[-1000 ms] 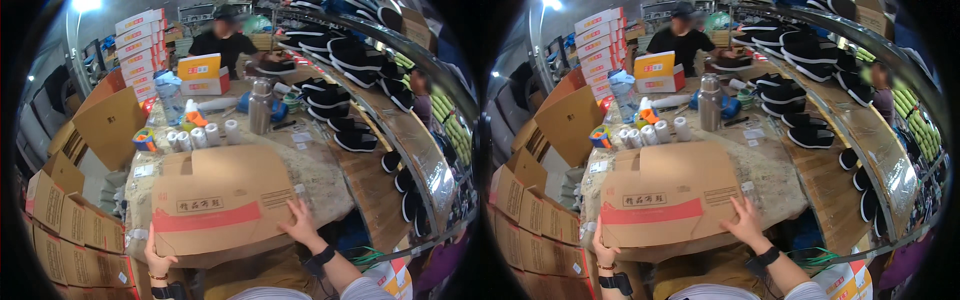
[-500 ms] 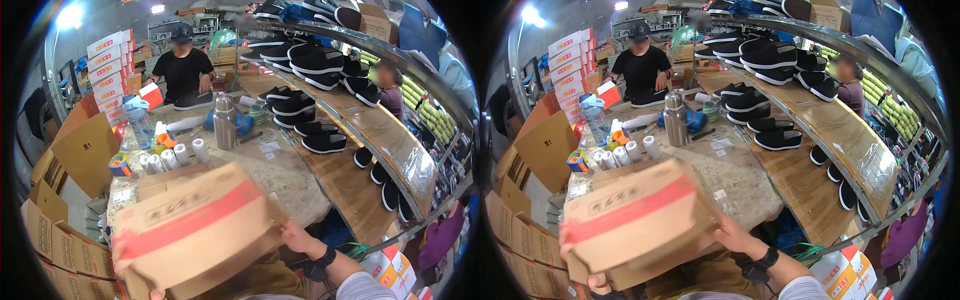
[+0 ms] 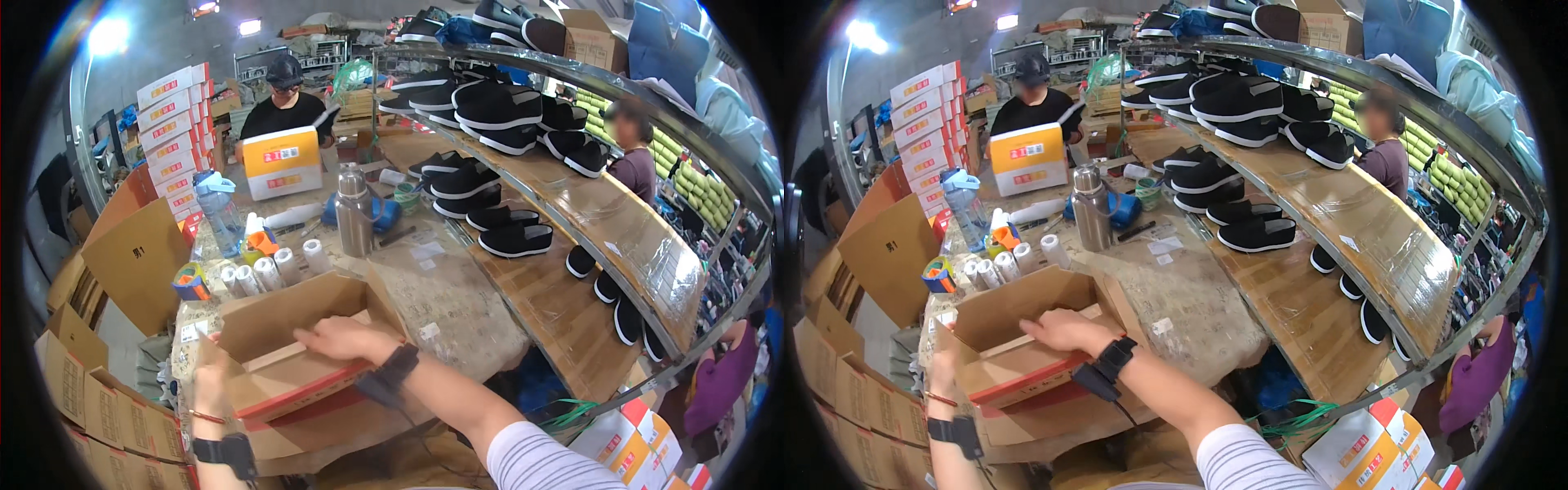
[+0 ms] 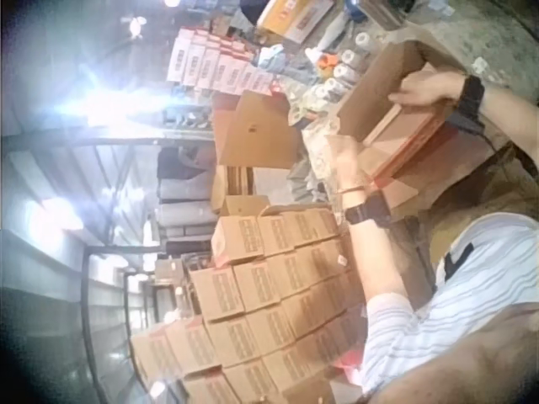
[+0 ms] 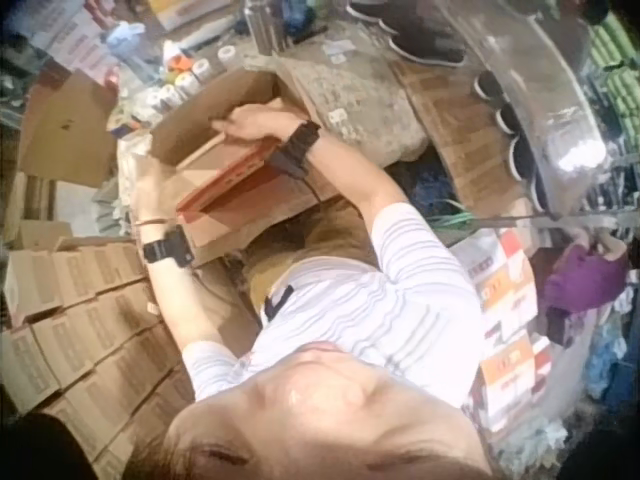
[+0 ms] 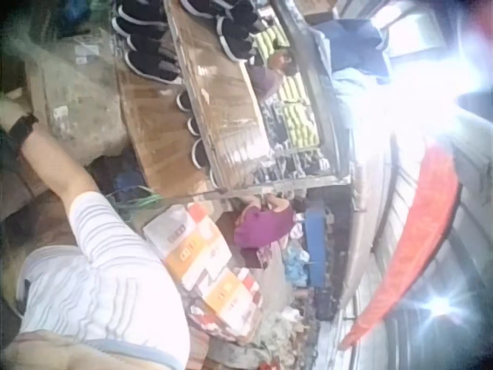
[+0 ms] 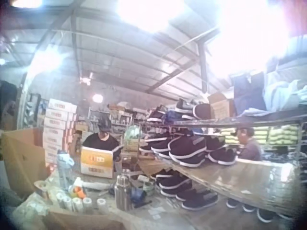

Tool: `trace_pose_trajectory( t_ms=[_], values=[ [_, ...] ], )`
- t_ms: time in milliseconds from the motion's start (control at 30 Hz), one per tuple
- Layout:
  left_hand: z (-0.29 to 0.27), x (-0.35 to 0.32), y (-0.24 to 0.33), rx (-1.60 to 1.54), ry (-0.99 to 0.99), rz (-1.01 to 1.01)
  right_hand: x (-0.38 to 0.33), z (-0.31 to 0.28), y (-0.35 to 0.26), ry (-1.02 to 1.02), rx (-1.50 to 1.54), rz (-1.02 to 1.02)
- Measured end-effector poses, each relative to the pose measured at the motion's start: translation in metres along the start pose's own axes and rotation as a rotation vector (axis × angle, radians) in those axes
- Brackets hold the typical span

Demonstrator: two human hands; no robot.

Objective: The recorder folds cardboard shoe boxes, places pairs of shoes inside, and applies identification labels to the stacked boxes.

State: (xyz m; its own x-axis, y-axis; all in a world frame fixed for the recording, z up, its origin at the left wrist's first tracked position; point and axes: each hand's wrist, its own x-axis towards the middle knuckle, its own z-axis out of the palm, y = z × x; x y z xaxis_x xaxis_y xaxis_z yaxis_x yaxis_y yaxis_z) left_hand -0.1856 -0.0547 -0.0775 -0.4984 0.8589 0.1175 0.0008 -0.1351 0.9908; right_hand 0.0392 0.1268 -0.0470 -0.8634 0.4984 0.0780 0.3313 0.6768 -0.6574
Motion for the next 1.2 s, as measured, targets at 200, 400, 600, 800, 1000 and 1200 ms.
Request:
trace_pose_trajectory(
  t_ms=[200, 400, 600, 800, 1000, 1200],
  values=[
    [0.047, -0.003, 0.019, 0.95, 0.173, 0.158, -0.03, -0.032, 0.008, 0.754, -0.312, -0.779],
    [0.042, 0.003, -0.006, 0.417, 0.152, 0.227, -0.03, -0.014, 0.091, 0.616, -0.035, -0.033],
    [0.054, -0.011, 0.024, 0.806, 0.098, 0.271, -0.04, -0.055, 0.052, 0.291, -0.113, -0.005],
    [0.076, -0.026, 0.051, 1.172, 0.143, 0.258, -0.049, -0.052, 0.06, 0.443, -0.059, -0.11],
    [0.092, -0.066, 0.072, 1.194, 0.073, 0.289, -0.059, -0.08, 0.161, 0.536, 0.223, -0.002],
    [0.125, -0.082, 0.053, 1.536, -0.458, 0.178, -0.102, -0.199, 0.36, 1.007, -0.639, 0.321]
  ],
)
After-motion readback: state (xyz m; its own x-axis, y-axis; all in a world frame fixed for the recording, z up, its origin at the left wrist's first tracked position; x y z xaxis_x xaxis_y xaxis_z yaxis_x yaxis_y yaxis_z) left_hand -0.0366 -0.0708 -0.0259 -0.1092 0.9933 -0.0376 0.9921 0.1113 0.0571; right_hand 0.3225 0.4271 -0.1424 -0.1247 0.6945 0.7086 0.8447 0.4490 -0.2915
